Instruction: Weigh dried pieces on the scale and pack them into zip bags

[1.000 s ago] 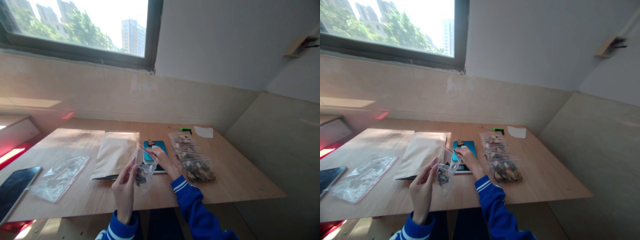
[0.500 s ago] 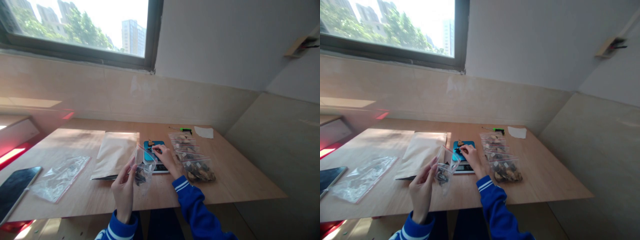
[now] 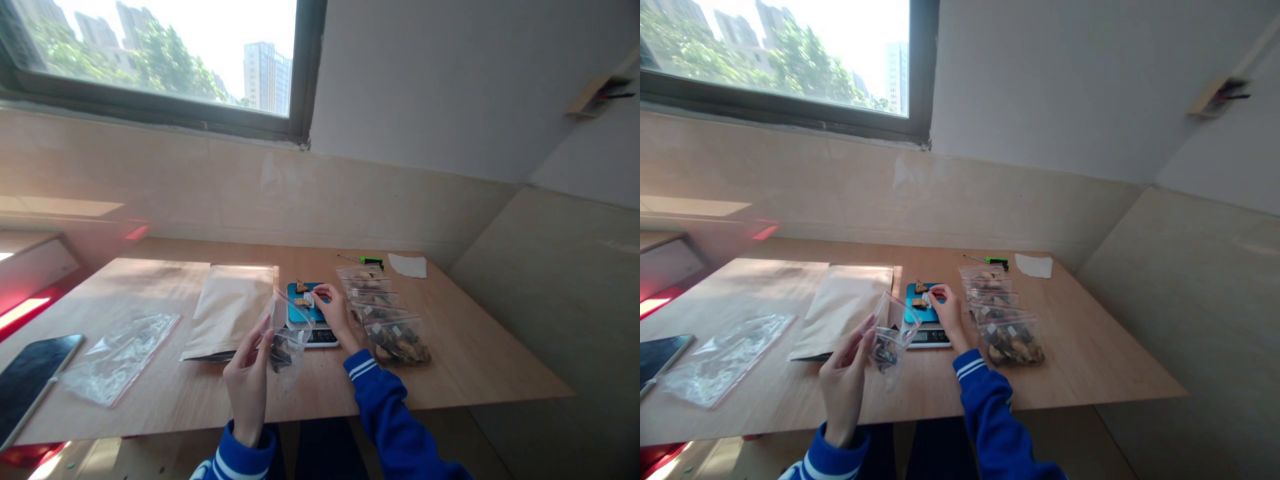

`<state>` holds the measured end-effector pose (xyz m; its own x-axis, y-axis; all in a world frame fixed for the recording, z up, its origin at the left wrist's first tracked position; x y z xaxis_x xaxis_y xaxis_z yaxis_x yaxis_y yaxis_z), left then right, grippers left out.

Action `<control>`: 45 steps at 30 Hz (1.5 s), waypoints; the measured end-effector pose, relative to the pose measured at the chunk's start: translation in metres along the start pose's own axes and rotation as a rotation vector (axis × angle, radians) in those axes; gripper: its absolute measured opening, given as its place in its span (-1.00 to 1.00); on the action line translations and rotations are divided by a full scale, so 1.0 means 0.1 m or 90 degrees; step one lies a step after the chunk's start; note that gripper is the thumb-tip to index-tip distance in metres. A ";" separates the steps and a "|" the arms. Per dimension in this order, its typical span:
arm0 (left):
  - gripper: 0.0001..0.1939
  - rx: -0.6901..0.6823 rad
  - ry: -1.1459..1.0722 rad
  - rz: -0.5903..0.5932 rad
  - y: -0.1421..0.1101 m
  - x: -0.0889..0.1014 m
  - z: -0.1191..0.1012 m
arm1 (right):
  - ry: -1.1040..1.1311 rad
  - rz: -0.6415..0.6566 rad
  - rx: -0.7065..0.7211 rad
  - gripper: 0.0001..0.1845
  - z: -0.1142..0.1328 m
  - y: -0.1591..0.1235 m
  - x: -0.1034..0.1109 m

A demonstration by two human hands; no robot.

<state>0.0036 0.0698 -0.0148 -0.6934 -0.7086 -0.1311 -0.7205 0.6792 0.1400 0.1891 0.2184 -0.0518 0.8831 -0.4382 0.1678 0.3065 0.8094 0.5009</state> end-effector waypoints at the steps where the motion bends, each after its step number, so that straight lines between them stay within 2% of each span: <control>1: -0.60 0.001 0.000 -0.001 0.00 0.00 0.00 | 0.008 -0.005 -0.010 -0.77 -0.03 0.00 -0.01; 5: -0.60 0.011 -0.010 0.007 -0.01 0.00 0.01 | 0.024 0.005 -0.027 -0.75 -0.09 0.00 -0.07; 12: -0.62 0.014 -0.017 0.008 -0.02 0.00 0.01 | 0.036 0.065 -0.021 -0.81 0.01 -0.04 -0.09; 16: -0.62 0.013 -0.013 0.005 -0.02 0.00 0.01 | 0.064 0.047 -0.035 -0.75 0.05 -0.01 -0.06; 19: -0.60 0.013 -0.007 0.002 -0.02 0.01 0.01 | 0.097 0.005 -0.054 -0.68 0.20 0.05 0.02; 22: -0.60 0.017 -0.001 0.002 -0.01 0.00 0.02 | 0.208 -0.002 -0.081 -0.68 0.56 0.06 0.12; 24: -0.60 0.019 0.005 0.004 -0.01 -0.02 0.02 | 0.296 0.062 -0.093 -0.68 0.87 0.02 0.16; 25: -0.59 0.021 0.006 0.006 -0.01 -0.03 0.02 | 0.315 0.126 -0.099 -0.65 1.01 -0.01 0.15; 27: -0.59 0.026 0.004 0.009 -0.03 -0.05 0.02 | 0.308 0.242 -0.096 -0.58 1.20 -0.09 0.13; 28: -0.59 0.029 0.001 0.009 -0.03 -0.06 0.02 | 0.294 0.275 -0.093 -0.56 1.23 -0.12 0.13; 29: -0.60 0.031 -0.003 0.009 -0.04 -0.06 0.02 | 0.278 0.282 -0.088 -0.56 1.22 -0.13 0.13; 31: -0.60 0.035 -0.008 0.005 -0.05 -0.05 0.01 | 0.245 0.238 -0.076 -0.60 1.09 -0.10 0.15; 34: -0.60 0.035 -0.016 -0.001 -0.04 -0.01 0.01 | 0.135 0.173 -0.046 -0.63 0.73 -0.05 0.22; 38: -0.60 0.033 -0.025 -0.005 -0.02 0.01 0.02 | -0.163 0.227 0.087 -0.73 0.33 -0.07 0.32; 41: -0.59 0.036 -0.021 -0.010 -0.02 0.02 0.05 | -0.256 0.254 0.140 -0.74 0.23 -0.11 0.34; 45: -0.59 0.045 -0.032 -0.008 -0.04 0.01 0.05 | -0.252 0.245 0.166 -0.73 0.31 -0.07 0.20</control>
<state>0.0052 0.0672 -0.0205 -0.6821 -0.7082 -0.1822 -0.7273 0.6828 0.0688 0.1932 0.1919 -0.0253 0.6986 -0.2859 0.6559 -0.1499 0.8378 0.5249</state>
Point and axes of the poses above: each hand's wrist, its own y-axis towards the middle knuckle, its own x-axis out of the back of the hand, z = x × y, the point moved 3 cm from there along y, towards the middle knuckle, and after that the axes turned 15 degrees about -z, right-handed, at the moved point
